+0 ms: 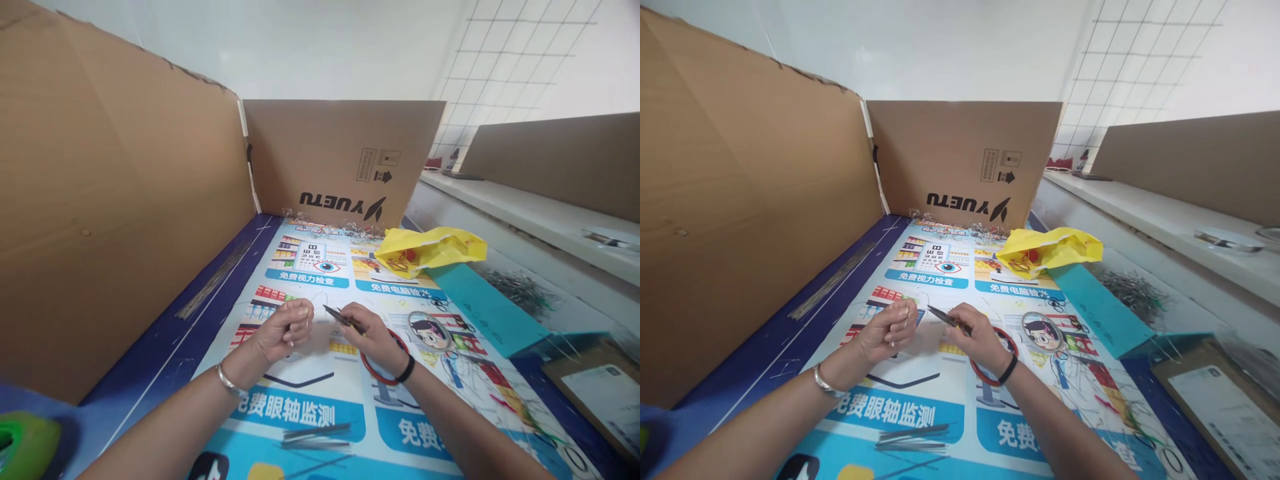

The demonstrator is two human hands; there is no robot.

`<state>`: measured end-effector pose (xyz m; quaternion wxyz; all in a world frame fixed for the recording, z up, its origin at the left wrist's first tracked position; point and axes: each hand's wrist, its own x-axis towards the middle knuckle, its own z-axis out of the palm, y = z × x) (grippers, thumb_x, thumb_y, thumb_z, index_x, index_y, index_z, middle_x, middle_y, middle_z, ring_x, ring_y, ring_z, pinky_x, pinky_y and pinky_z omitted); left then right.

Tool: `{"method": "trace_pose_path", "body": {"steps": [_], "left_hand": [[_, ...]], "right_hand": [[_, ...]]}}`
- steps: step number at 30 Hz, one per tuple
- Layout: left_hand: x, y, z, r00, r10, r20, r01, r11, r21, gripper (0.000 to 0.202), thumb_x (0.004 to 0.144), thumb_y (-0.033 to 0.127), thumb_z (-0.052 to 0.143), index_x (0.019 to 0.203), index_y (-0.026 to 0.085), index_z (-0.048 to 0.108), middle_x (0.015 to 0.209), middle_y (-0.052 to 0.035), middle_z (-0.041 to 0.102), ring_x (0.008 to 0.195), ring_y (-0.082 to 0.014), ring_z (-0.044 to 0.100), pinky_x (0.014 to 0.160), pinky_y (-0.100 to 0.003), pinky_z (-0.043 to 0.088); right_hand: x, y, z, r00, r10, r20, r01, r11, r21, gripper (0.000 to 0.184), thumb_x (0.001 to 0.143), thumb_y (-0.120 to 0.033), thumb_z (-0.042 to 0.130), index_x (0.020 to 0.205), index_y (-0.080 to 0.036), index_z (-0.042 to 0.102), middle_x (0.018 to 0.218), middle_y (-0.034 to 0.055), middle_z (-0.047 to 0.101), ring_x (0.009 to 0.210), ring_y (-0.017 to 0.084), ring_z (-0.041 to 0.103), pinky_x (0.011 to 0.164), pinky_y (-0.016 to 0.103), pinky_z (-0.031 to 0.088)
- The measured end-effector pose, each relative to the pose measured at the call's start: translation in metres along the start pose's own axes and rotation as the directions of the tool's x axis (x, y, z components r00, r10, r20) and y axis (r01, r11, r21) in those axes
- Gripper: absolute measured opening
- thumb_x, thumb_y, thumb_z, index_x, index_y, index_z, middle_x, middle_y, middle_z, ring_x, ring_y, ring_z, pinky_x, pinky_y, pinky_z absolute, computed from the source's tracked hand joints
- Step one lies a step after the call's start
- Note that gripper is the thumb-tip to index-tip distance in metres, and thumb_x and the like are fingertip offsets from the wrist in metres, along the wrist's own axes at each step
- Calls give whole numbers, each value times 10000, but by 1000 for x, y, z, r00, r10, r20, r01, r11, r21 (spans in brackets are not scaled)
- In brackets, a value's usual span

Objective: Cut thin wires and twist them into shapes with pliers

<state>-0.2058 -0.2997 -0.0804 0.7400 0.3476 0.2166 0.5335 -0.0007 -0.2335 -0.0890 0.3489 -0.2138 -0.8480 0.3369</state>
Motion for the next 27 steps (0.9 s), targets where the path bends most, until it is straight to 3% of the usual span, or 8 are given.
{"method": "trace_pose_path", "body": {"steps": [7, 13, 23, 27], "left_hand": [[1, -4, -1, 992, -122, -20, 121, 992, -20, 222, 714, 231, 681, 671, 139, 484, 432, 103, 295, 331, 2, 180, 338, -136, 131], [2, -5, -1, 992, -121, -18, 121, 993, -17, 264, 734, 212, 661, 629, 150, 427, 452, 97, 301, 338, 2, 194, 344, -130, 152], [0, -4, -4, 998, -58, 34, 59, 998, -33, 190, 718, 233, 674, 676, 126, 522, 440, 96, 309, 327, 3, 198, 334, -130, 161], [0, -3, -2, 994, -100, 49, 100, 995, -13, 197, 696, 240, 685, 662, 121, 531, 426, 98, 308, 319, 7, 196, 333, -129, 157]], "right_hand": [[0, -12, 3, 999, -41, 12, 40, 998, 47, 68, 810, -258, 561, 844, -200, 571, 813, 29, 557, 770, 156, 528, 706, 290, 427], [0, -11, 7, 999, -49, 0, 49, 998, 25, 46, 801, -217, 567, 845, -201, 568, 809, 31, 565, 770, 156, 525, 706, 292, 429], [-1, -2, 4, 1000, -13, 22, 12, 999, 37, 100, 813, -286, 574, 841, -191, 591, 785, 31, 558, 742, 157, 519, 680, 288, 418], [-1, 1, 1, 1000, 13, 10, -14, 997, 76, 130, 830, -313, 560, 871, -194, 591, 825, 34, 558, 768, 156, 524, 691, 283, 416]]}}
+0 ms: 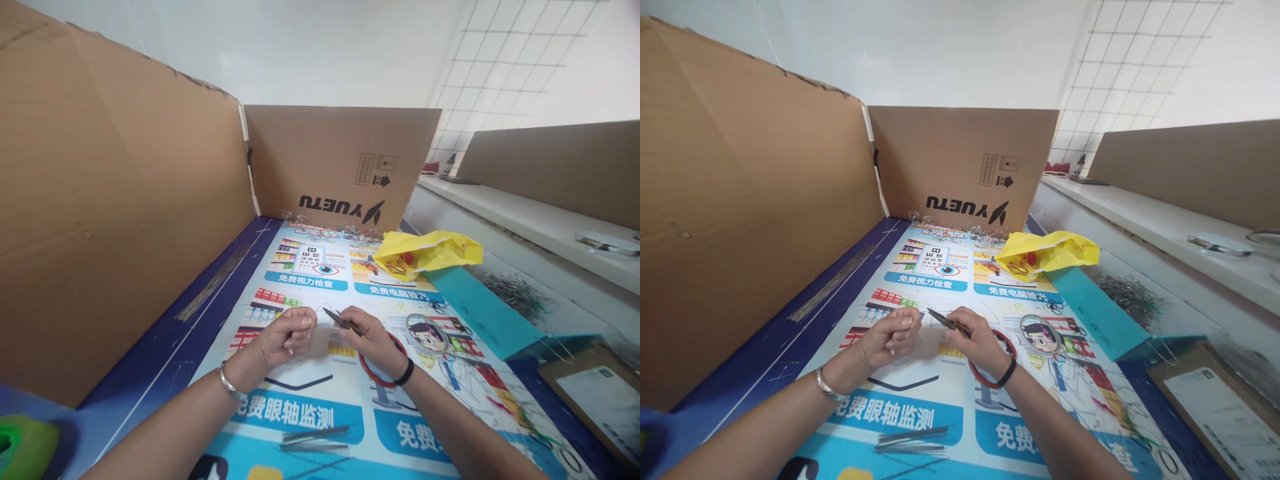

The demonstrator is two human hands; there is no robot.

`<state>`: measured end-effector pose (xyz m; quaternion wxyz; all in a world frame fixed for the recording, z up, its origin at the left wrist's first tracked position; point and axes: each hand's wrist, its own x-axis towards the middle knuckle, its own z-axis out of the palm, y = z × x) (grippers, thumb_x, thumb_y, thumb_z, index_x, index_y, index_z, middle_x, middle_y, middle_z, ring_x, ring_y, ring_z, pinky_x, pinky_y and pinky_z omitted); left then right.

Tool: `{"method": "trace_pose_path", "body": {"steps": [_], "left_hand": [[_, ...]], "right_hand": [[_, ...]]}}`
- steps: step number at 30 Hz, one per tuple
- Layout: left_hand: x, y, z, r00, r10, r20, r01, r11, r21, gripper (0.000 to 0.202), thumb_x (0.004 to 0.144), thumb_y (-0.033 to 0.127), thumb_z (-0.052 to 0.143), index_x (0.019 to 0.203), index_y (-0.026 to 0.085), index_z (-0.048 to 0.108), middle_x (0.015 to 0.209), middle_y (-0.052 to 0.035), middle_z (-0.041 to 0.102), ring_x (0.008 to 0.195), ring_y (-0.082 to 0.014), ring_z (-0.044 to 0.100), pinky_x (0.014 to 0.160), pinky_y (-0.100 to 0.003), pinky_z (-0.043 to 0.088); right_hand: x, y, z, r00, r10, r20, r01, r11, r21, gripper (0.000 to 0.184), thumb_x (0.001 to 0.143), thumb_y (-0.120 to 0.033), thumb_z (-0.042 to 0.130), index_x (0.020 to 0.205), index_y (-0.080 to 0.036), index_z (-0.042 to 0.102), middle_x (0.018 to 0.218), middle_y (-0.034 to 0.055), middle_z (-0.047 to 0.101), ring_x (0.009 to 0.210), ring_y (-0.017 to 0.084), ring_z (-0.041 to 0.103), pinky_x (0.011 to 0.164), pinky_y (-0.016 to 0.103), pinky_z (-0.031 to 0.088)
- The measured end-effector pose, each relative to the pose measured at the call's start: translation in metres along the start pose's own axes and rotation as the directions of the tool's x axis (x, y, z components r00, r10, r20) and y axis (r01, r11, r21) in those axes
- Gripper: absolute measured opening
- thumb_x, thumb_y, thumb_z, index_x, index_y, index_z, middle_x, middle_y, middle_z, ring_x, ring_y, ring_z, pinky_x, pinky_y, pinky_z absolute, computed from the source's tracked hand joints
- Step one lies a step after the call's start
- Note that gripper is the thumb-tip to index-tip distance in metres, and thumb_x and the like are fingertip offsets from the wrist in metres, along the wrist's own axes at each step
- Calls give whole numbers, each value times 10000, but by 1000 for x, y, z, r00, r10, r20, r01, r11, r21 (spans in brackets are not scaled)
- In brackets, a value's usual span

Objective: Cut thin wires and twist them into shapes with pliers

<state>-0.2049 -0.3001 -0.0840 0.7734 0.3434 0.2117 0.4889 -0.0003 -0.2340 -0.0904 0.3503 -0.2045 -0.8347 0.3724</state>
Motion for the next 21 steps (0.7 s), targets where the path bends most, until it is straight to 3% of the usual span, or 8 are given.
{"method": "trace_pose_path", "body": {"steps": [8, 13, 18, 21], "left_hand": [[2, 0, 9, 995, -67, -73, 70, 997, 39, 237, 656, 230, 699, 621, 133, 485, 406, 102, 324, 298, 10, 187, 322, -139, 115], [3, -3, 9, 995, -78, -69, 83, 994, 72, 275, 676, 226, 690, 586, 145, 443, 392, 99, 313, 294, 4, 208, 337, -153, 126], [7, -8, 7, 992, -13, -129, 28, 992, 122, 240, 753, 296, 643, 667, 147, 475, 446, 87, 350, 336, -7, 234, 373, -162, 160], [11, -12, 4, 967, 64, -247, -2, 970, 242, 251, 811, 381, 568, 738, 146, 522, 500, 60, 408, 377, -25, 288, 395, -178, 186]], "right_hand": [[1, -10, 1, 999, -50, 6, 50, 998, 35, 77, 806, -258, 582, 838, -189, 589, 802, 29, 562, 759, 150, 527, 699, 286, 419], [0, -10, 5, 999, -37, 13, 38, 998, -50, 30, 795, -212, 574, 792, -187, 590, 727, 11, 557, 688, 132, 517, 644, 264, 407], [0, -6, 6, 999, -8, -46, 2, 991, -137, 44, 802, -195, 540, 789, -191, 582, 722, 8, 566, 675, 131, 521, 632, 255, 405], [0, -1, 5, 991, 20, -129, -48, 975, -217, 58, 798, -173, 527, 792, -191, 582, 715, 8, 558, 671, 134, 516, 624, 254, 397]]}}
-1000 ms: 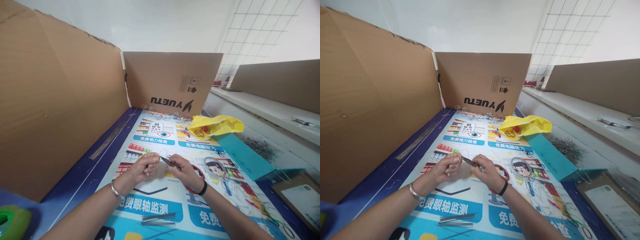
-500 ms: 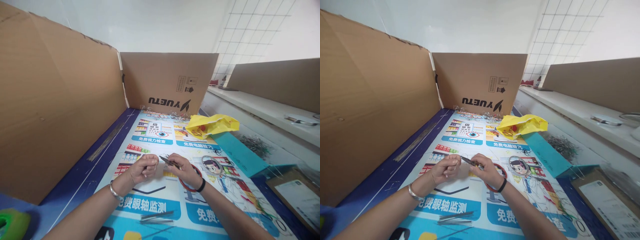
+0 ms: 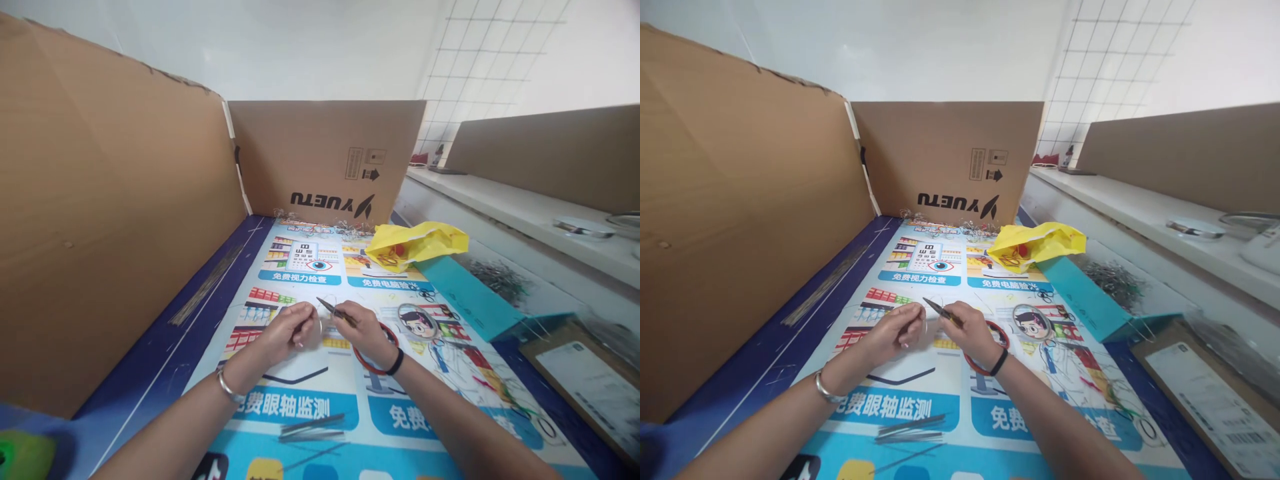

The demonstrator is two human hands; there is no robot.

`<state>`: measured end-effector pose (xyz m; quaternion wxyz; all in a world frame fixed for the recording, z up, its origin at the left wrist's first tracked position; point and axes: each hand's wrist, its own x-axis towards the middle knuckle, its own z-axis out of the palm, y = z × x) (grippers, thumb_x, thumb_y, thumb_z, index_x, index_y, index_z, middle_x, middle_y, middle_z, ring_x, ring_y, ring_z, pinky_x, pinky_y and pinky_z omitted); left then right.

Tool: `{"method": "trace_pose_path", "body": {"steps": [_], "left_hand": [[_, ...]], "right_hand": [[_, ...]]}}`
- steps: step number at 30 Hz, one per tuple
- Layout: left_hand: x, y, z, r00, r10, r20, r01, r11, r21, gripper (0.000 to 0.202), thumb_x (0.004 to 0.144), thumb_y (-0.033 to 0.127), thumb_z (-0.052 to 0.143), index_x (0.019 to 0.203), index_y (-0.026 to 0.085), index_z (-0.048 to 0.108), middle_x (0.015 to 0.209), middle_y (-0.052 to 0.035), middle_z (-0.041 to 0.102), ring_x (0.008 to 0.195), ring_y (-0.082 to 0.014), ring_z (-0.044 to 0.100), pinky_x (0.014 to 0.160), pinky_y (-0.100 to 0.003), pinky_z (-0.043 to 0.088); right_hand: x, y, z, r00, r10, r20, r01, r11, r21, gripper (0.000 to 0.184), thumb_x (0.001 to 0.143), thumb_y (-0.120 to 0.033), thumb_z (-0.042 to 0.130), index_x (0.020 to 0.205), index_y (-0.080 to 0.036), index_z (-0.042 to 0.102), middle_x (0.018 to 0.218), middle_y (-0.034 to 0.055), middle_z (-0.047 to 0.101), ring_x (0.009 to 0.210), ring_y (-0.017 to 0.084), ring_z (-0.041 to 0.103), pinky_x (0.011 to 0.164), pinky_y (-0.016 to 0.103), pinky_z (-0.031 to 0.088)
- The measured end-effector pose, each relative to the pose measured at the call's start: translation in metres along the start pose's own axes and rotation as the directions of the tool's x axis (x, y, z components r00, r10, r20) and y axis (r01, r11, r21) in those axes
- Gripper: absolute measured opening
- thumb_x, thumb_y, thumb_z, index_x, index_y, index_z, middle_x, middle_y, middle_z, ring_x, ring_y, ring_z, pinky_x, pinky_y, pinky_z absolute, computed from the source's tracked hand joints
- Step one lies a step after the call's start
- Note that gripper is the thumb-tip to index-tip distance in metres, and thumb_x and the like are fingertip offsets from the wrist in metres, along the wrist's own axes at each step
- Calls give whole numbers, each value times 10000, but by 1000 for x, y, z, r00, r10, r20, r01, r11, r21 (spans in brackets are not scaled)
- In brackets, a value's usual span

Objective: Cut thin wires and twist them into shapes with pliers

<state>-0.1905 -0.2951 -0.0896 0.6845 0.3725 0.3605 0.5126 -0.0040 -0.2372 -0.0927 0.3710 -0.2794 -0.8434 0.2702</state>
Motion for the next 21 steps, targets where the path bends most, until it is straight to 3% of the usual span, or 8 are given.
{"method": "trace_pose_path", "body": {"steps": [4, 12, 18, 21], "left_hand": [[4, -3, -2, 993, 9, -117, 3, 995, 102, 267, 817, 411, 534, 737, 157, 530, 508, 53, 413, 406, -46, 311, 411, -192, 214], [5, -3, -2, 990, 33, -138, -16, 993, 120, 107, 779, 268, 496, 734, 173, 513, 560, 53, 439, 427, -48, 322, 437, -184, 248], [3, -8, 2, 990, 98, -105, -74, 973, 218, 173, 785, 338, 546, 758, 168, 538, 610, 33, 484, 519, -83, 442, 529, -212, 374], [3, -9, 5, 985, 105, -140, -65, 963, 263, 209, 767, 368, 585, 788, 160, 572, 615, 20, 501, 565, -102, 463, 547, -222, 393]], "right_hand": [[-1, 9, 3, 999, 17, -51, -21, 997, -79, 63, 796, -174, 530, 802, -192, 590, 717, 11, 561, 672, 138, 519, 621, 254, 394], [-2, 12, 7, 999, 15, -48, -22, 991, -134, 62, 804, -211, 529, 814, -193, 588, 729, 13, 561, 686, 141, 526, 639, 258, 403], [-2, 16, 9, 997, -15, -72, 6, 992, -123, 76, 787, -205, 539, 839, -185, 591, 729, 20, 558, 685, 146, 516, 640, 265, 395], [-2, 15, 9, 998, -15, -57, 8, 991, -132, 60, 779, -200, 547, 819, -192, 590, 731, 15, 561, 702, 144, 521, 657, 258, 399]]}}
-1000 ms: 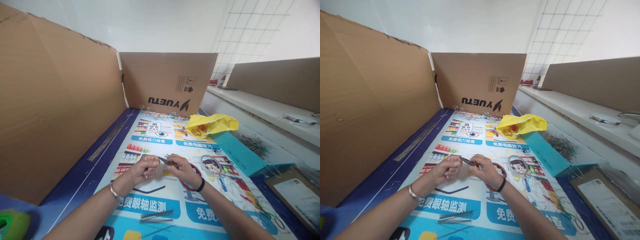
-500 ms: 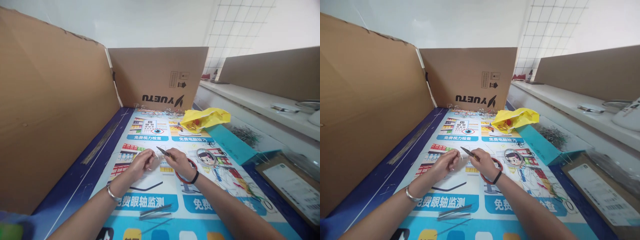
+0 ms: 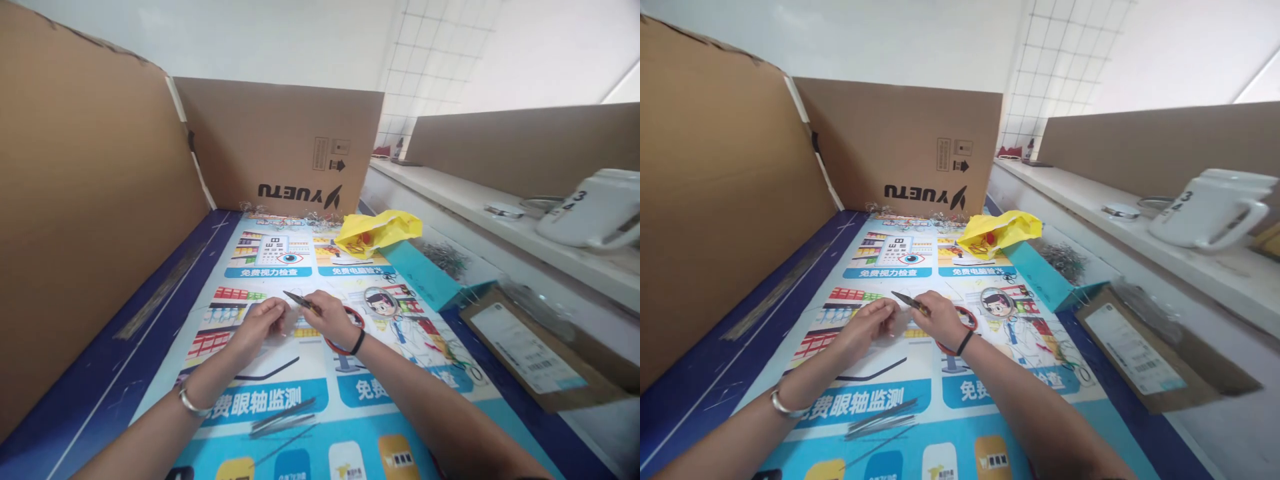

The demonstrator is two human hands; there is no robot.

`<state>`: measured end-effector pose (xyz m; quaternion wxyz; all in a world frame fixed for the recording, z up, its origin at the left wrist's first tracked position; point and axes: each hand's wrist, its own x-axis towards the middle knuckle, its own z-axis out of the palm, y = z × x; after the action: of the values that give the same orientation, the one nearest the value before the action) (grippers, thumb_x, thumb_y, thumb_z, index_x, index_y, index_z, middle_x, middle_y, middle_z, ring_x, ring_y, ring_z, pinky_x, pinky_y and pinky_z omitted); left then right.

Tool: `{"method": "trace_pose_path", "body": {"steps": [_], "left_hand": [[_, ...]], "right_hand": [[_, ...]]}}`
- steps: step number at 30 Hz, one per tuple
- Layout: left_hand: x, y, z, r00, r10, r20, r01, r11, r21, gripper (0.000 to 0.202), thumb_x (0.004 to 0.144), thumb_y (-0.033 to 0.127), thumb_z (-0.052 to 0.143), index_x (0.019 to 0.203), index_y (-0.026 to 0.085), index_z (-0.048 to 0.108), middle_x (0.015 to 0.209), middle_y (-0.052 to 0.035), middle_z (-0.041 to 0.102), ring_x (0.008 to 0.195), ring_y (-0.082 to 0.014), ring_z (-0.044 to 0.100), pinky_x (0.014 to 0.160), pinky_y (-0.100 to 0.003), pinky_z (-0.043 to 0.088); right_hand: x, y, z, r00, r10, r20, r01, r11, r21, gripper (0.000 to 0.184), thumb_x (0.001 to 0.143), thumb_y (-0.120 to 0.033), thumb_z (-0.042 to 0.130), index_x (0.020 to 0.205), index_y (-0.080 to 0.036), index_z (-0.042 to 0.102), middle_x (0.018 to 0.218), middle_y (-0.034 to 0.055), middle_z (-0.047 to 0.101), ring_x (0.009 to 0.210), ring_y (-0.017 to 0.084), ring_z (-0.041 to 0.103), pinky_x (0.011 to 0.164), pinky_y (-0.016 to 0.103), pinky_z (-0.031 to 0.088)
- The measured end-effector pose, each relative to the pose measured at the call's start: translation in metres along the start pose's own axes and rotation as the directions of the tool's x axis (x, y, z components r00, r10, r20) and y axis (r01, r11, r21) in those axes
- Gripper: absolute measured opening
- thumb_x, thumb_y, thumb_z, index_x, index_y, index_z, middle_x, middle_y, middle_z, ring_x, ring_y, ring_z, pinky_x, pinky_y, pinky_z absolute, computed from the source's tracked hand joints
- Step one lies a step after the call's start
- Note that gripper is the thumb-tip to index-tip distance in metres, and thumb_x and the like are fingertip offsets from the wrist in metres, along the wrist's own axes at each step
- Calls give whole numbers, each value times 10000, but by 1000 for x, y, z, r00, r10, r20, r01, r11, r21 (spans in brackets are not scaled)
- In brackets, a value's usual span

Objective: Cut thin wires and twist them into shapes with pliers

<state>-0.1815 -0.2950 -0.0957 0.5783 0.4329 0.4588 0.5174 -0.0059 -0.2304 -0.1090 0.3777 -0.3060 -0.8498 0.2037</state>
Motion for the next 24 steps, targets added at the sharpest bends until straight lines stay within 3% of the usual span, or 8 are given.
{"method": "trace_pose_path", "body": {"steps": [5, 14, 20, 24], "left_hand": [[1, 0, 1, 1000, -11, -20, 13, 995, 101, 259, 763, 388, 598, 862, 150, 611, 595, 20, 502, 554, -107, 456, 534, -225, 376], [3, -3, -3, 991, 108, -79, -67, 912, 404, 279, 768, 401, 578, 902, 170, 655, 611, 10, 551, 565, -122, 474, 545, -228, 364], [-2, 0, 4, 993, 103, -57, -64, 879, 472, 210, 755, 384, 582, 780, 186, 648, 551, 22, 539, 489, -113, 447, 468, -210, 318], [-1, -3, 5, 998, 60, -21, -46, 914, 403, 210, 752, 392, 588, 731, 187, 624, 513, 39, 504, 433, -96, 393, 435, -204, 292]], "right_hand": [[1, -4, -2, 1000, 10, 6, -10, 1000, -9, 44, 782, -197, 545, 803, -195, 583, 716, 7, 551, 696, 139, 511, 652, 249, 394], [1, -13, -3, 998, 62, -28, -61, 998, 24, 68, 810, -227, 527, 771, -191, 569, 692, -9, 524, 668, 121, 489, 624, 231, 383], [-2, -26, 2, 999, 51, 0, -51, 993, 102, 91, 802, -271, 555, 754, -194, 568, 684, -14, 522, 671, 122, 494, 626, 230, 388], [-3, -26, 4, 998, 61, -7, -60, 995, 77, 93, 799, -276, 559, 750, -197, 560, 685, -13, 525, 676, 124, 498, 627, 231, 388]]}}
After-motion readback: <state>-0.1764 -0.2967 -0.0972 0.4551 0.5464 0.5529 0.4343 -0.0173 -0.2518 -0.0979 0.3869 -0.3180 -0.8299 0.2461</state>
